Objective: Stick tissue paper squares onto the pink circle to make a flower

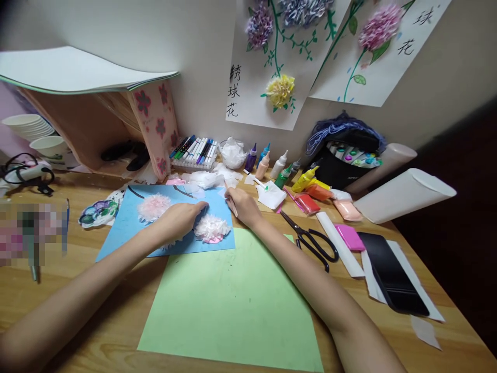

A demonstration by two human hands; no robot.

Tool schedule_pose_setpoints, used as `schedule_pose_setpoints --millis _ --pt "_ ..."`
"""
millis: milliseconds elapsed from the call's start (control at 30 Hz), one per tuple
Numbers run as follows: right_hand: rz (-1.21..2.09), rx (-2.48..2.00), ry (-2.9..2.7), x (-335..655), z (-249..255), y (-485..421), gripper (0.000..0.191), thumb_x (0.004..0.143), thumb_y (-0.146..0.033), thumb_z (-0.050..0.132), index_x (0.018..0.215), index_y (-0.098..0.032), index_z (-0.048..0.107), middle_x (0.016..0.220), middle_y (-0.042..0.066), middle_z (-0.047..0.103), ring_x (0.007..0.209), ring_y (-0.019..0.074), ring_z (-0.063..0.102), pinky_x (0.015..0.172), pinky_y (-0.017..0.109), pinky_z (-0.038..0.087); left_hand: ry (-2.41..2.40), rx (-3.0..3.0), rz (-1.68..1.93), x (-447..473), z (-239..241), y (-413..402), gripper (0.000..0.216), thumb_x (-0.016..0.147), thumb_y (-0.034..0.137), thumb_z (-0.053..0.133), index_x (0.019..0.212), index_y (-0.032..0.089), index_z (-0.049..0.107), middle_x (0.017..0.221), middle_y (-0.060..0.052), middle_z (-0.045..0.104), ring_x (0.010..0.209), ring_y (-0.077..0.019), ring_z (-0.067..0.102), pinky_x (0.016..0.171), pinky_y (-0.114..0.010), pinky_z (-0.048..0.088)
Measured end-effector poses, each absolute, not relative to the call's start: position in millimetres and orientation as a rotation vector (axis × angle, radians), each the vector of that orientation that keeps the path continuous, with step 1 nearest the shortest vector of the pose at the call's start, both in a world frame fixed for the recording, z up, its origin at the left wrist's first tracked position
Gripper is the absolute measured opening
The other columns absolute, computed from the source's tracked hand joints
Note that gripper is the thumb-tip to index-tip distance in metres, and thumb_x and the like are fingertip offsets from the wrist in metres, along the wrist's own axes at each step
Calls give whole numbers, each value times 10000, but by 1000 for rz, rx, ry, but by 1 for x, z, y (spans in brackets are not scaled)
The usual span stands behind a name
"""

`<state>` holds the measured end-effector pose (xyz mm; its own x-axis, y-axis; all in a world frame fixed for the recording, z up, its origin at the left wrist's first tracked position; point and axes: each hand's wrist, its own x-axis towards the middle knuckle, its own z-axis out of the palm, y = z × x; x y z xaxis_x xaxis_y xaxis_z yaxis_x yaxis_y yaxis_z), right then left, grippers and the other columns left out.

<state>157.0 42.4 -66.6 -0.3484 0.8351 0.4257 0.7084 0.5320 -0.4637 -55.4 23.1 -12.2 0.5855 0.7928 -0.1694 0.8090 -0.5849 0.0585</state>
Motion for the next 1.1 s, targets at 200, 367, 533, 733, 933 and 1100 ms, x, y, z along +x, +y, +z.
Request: schedule_pose_setpoints --millis 200,367,533,733,933,1100 --pt "344 -1201 -1983 156 -57 30 75 787 -139 555 768 -199 515 776 47 614 759 202 586 694 314 440 1304 2696 -273 -62 -6 28 515 792 39 325 1275 179 433 957 -130 684 851 -245 645 676 -300 434" --pt "879 -1065 -1583 172 -41 -20 165 764 -247 652 758 -201 493 794 25 626 750 163 609 713 310 481 1295 2572 -147 -64 1 29 396 886 182 336 1258 198 471 1024 -108 669 939 -219 620 769 -288 437" --pt "1250 -1026 -1473 179 -45 -53 204 760 -267 674 746 -192 485 809 38 632 754 154 604 719 307 488 1170 2500 170 -46 13 -1 361 915 419 351 1103 217 585 1090 -74 615 1028 -218 556 829 -319 429" --pt "1407 -930 -1478 172 -55 -57 190 781 -232 653 764 -188 469 820 40 616 755 134 590 714 278 479 1037 2388 79 -30 11 -30 306 863 450 469 926 194 627 852 -38 612 801 -176 553 672 -276 405" --pt "1198 -1022 -1636 172 -54 -61 150 801 -263 617 777 -190 489 814 42 611 753 148 591 692 283 469 1158 2338 5 -31 6 -33 238 863 384 481 797 182 588 803 -20 626 731 -155 544 597 -253 344" --pt "691 -874 -1879 176 -55 -70 341 938 -333 311 706 -194 518 637 23 562 596 141 514 593 288 409 1267 2428 -2 -29 0 -35 228 871 344 459 769 179 579 816 -32 628 749 -160 548 577 -248 327"
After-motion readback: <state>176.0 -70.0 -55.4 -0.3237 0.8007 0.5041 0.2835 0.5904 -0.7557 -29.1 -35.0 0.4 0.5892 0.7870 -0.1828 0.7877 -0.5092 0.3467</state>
